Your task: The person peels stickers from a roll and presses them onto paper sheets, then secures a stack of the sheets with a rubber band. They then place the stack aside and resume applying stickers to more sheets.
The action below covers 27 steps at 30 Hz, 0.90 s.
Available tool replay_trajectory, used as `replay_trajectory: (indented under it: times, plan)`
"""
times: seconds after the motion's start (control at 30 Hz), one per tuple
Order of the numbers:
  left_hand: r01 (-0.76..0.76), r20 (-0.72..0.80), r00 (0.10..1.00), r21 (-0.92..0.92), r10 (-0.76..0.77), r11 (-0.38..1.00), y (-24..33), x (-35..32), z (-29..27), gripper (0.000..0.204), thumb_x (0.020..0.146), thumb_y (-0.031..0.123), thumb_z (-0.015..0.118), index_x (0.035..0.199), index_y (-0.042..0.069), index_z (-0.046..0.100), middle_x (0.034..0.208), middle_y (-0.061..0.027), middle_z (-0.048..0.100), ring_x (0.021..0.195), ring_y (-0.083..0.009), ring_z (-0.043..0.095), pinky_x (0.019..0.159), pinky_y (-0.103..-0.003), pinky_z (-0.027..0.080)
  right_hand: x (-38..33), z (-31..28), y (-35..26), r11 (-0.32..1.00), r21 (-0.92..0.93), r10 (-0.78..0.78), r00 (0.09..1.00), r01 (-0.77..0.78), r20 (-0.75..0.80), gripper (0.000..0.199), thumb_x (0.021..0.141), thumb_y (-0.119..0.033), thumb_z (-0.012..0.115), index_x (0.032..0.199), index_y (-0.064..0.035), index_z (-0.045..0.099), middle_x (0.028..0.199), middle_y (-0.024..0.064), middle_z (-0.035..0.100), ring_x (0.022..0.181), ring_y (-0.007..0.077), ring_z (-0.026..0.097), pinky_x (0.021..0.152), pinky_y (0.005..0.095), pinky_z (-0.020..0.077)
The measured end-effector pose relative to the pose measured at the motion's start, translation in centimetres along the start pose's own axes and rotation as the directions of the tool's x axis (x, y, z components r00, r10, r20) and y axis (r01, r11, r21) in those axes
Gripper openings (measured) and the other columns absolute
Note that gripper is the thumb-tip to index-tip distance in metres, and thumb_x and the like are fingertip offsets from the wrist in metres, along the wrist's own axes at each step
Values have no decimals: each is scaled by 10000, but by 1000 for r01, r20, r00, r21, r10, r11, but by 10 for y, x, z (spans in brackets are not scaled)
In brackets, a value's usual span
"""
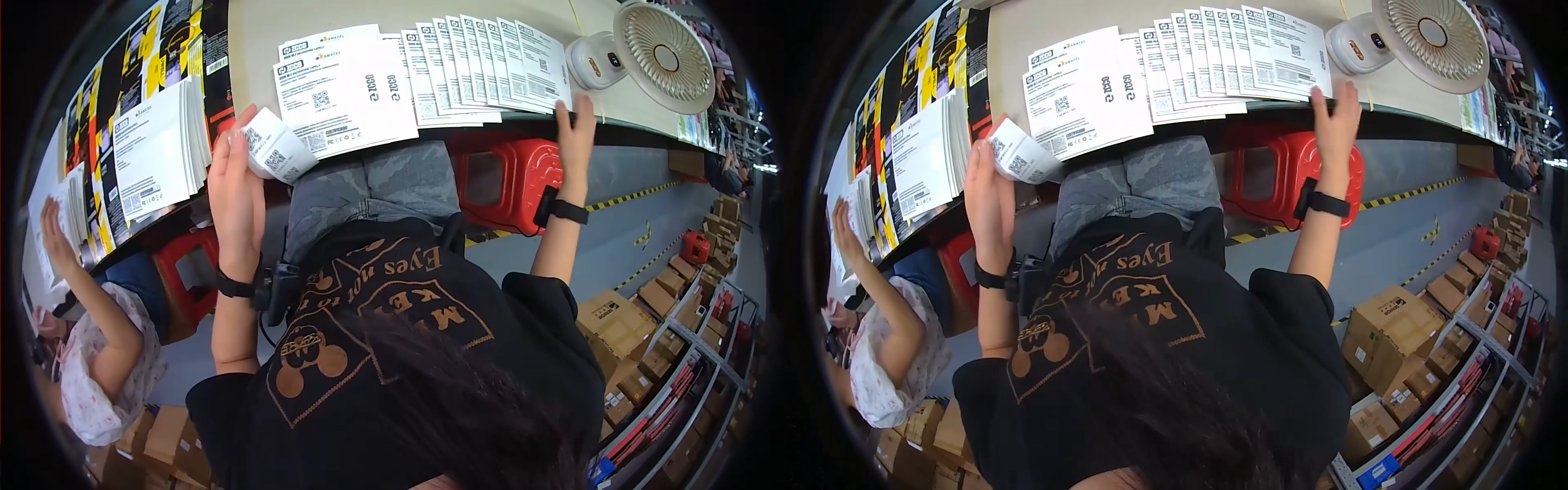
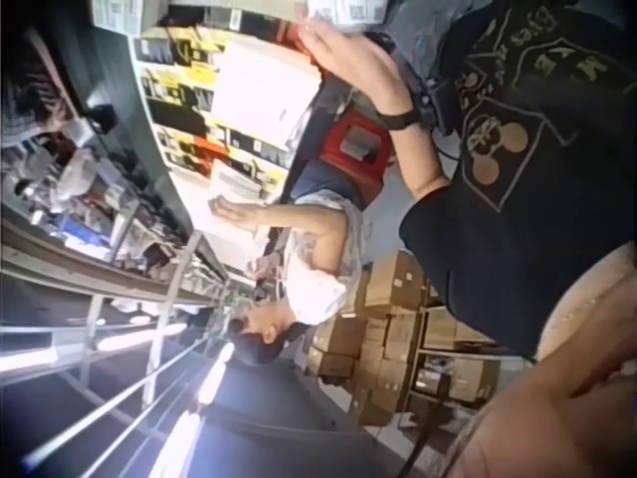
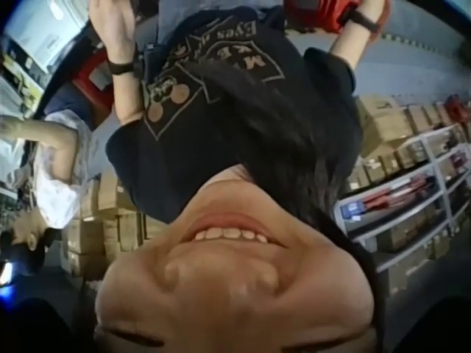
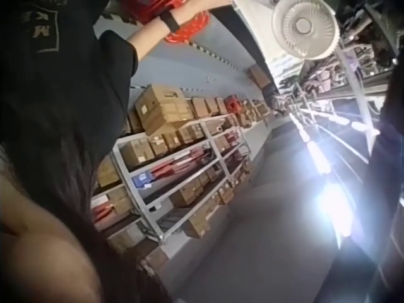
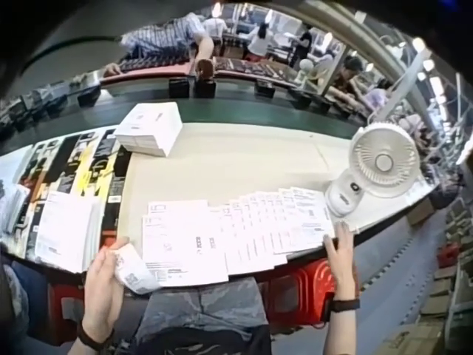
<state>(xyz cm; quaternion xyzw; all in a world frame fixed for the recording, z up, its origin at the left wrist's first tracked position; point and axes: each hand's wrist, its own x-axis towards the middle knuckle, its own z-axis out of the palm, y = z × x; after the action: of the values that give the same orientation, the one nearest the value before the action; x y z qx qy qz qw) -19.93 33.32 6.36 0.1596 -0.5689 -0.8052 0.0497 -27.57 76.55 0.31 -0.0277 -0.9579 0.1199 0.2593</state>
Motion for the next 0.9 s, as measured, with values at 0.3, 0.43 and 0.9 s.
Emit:
replay_trajectory:
  times: [0.3,0.43,0.9]
  plan:
    - [189,147,974,-133,-169,973,-3,15,40,310,953,188,416,1134,-57,475,1163,-126,525,1088,-177,488,944,-312,369,-10,-4,-68,958,286,-97,975,37,200,581,833,-389,563,1287,-52,429,1341,229,363,1260,344,324,1047,466,182]
    - [275,246,938,-94,-245,957,4,32,53,329,942,201,442,1142,-59,473,1175,-138,526,1102,-170,484,960,-299,360,9,-1,-89,852,515,-45,967,-95,252,617,817,-371,589,1303,-42,400,1331,227,375,1247,343,338,1043,425,208]
    - [414,286,865,61,-413,908,0,51,92,326,890,196,548,1053,-87,551,1026,-117,617,890,-164,604,802,-265,474,-3,5,-206,948,113,-318,888,297,331,851,739,-304,692,1371,4,213,1401,257,207,1327,359,163,1059,414,206]
